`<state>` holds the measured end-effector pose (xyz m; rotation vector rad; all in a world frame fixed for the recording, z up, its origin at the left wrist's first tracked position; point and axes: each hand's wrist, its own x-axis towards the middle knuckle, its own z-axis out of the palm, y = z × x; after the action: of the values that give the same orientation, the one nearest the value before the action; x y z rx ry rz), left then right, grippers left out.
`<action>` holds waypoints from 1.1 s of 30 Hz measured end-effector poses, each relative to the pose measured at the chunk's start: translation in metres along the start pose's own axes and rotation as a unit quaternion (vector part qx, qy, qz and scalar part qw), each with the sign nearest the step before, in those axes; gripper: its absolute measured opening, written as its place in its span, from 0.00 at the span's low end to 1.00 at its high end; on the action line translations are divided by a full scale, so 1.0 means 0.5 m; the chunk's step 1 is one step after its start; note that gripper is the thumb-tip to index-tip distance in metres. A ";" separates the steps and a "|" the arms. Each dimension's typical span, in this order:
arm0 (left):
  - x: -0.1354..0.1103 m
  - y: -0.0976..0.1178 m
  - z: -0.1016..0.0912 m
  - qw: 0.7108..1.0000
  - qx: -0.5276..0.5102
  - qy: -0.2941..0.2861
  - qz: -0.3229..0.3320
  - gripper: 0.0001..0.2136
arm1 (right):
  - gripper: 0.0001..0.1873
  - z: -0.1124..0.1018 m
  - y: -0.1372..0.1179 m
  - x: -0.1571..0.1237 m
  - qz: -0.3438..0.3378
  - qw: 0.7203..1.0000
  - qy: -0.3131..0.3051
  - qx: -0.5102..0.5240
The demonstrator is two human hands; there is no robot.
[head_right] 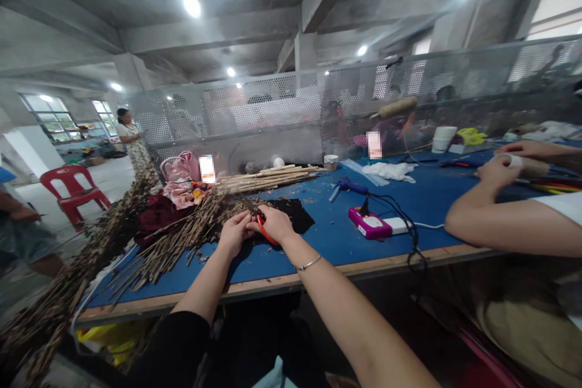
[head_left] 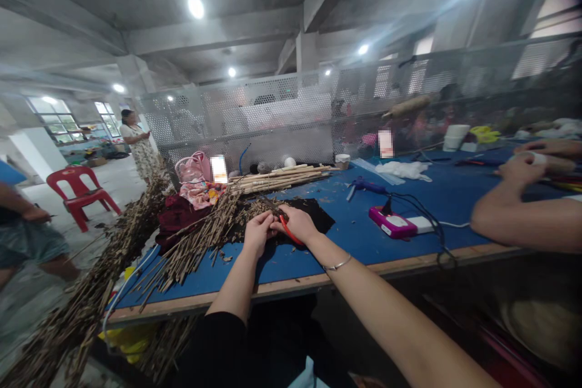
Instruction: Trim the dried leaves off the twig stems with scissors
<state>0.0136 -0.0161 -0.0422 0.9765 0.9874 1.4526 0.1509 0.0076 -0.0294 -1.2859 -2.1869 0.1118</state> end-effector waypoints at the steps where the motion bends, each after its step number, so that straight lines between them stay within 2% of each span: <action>1: 0.001 -0.001 0.000 1.000 0.002 0.001 0.004 0.19 | 0.26 -0.001 -0.002 0.000 -0.006 1.000 0.002 0.001; 8: 0.003 -0.005 -0.004 0.998 0.038 0.019 0.038 0.18 | 0.30 0.004 -0.001 0.001 -0.065 0.997 0.032 0.024; 15: 0.005 -0.011 -0.003 0.997 0.058 0.017 0.042 0.20 | 0.30 0.011 0.005 0.003 -0.081 0.996 0.042 0.021; 33: 0.006 -0.009 -0.005 0.992 0.096 0.060 0.059 0.19 | 0.24 -0.004 -0.006 -0.006 0.016 0.999 -0.020 -0.019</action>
<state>0.0122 -0.0130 -0.0471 1.1125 1.1904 1.5503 0.1507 0.0032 -0.0279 -1.3509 -2.2134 0.1099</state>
